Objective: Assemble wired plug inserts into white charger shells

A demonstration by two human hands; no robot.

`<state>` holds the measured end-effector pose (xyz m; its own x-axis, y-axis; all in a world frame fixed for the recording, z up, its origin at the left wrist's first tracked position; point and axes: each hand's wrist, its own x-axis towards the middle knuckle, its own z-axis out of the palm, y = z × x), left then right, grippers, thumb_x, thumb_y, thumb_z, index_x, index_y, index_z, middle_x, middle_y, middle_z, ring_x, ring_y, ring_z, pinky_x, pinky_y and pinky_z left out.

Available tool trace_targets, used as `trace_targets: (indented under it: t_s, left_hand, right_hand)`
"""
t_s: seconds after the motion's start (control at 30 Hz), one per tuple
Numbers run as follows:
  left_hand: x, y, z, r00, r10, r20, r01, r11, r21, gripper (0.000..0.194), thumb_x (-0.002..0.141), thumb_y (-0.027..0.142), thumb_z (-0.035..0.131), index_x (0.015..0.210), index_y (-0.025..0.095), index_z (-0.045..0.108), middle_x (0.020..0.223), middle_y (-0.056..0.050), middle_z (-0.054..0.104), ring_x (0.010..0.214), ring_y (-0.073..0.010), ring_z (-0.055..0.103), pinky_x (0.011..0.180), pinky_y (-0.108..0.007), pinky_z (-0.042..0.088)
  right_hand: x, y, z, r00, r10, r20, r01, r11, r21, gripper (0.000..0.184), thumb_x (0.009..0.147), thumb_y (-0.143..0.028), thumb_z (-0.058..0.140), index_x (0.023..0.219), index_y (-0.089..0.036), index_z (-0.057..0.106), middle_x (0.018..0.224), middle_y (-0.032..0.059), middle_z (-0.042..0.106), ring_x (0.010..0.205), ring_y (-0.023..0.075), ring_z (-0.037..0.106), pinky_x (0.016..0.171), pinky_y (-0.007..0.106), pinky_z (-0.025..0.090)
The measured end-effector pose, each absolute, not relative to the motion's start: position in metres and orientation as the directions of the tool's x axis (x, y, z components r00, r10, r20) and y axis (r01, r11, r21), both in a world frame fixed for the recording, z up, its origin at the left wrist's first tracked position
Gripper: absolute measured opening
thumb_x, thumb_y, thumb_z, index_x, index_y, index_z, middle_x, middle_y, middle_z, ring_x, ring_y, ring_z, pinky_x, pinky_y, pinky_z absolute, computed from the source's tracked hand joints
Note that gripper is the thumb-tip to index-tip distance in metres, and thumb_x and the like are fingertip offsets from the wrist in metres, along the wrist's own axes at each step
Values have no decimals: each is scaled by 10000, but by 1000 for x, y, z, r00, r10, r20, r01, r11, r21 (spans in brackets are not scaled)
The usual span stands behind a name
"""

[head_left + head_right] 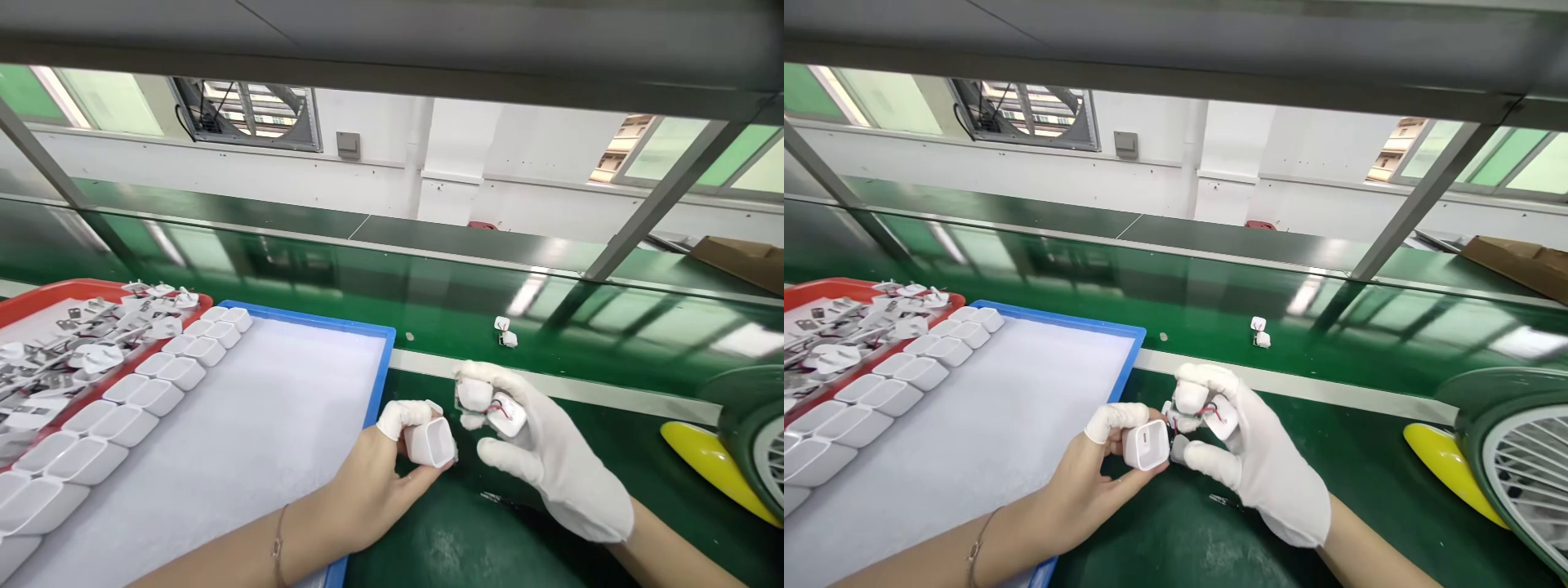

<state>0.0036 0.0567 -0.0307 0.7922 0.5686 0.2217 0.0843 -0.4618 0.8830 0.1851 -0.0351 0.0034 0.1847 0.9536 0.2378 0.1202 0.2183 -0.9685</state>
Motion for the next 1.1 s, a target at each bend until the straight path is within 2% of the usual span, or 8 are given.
trace_targets:
  t_s: [0.1,0.2,0.33,0.5,0.63,0.8,0.93,1.1]
  left_hand:
    - [1,56,-32,817,507,274,63,-550,833,252,842,170,566,1072,212,473,999,-39,661,833,-158,650,695,-267,525]
    - [0,56,-30,820,493,292,65,-586,808,296,857,198,561,1126,221,440,1005,-32,654,839,-151,641,690,-253,522]
    - [0,56,-25,832,463,305,40,-599,799,307,881,215,535,1154,229,395,964,-10,637,786,-123,629,681,-226,518]
    - [-1,56,-28,837,462,292,61,-610,790,294,895,206,510,1151,223,366,986,-20,620,808,-128,619,694,-238,510]
    - [0,57,-28,850,456,264,79,-607,791,204,907,192,469,1092,214,385,953,-23,594,795,-127,591,692,-248,496]
    - [2,58,-26,842,433,322,42,-646,762,111,908,193,463,994,214,397,861,4,555,715,-108,554,636,-225,475]
    - [2,58,-30,840,423,340,22,-652,758,218,889,180,497,1072,228,390,897,2,593,737,-117,586,639,-226,480]
    - [2,58,-31,832,440,339,28,-643,765,269,879,188,511,1128,218,412,919,-21,629,769,-146,621,677,-257,506]
  right_hand:
    - [185,-45,3,96,916,390,433,314,-845,407,873,-180,600,1212,-400,554,1103,22,587,908,193,606,708,298,528]
    - [183,-52,2,43,897,440,569,340,-749,578,874,-133,591,1326,-453,426,1010,5,644,825,201,612,677,325,526]
    - [182,-50,2,-23,893,448,567,381,-730,675,880,-146,583,1377,-507,303,1049,-22,653,765,206,625,721,375,540]
    - [179,-44,3,-122,857,501,633,456,-626,760,878,-54,513,1419,-496,212,912,-38,675,733,189,640,695,318,554]
    - [179,-45,-1,-139,854,502,701,443,-560,751,894,-76,501,1453,-439,154,989,-6,669,837,212,646,726,330,550]
    - [182,-46,-10,-155,892,424,762,381,-523,693,917,-107,469,1465,-367,133,1066,24,635,957,209,615,793,351,532]
    - [181,-47,-13,-156,890,428,742,392,-544,664,913,-74,441,1469,-306,161,1013,31,630,878,186,610,763,346,532]
    - [176,-49,-10,-150,891,428,787,370,-495,669,913,-69,423,1473,-298,138,998,43,631,811,188,605,710,355,538]
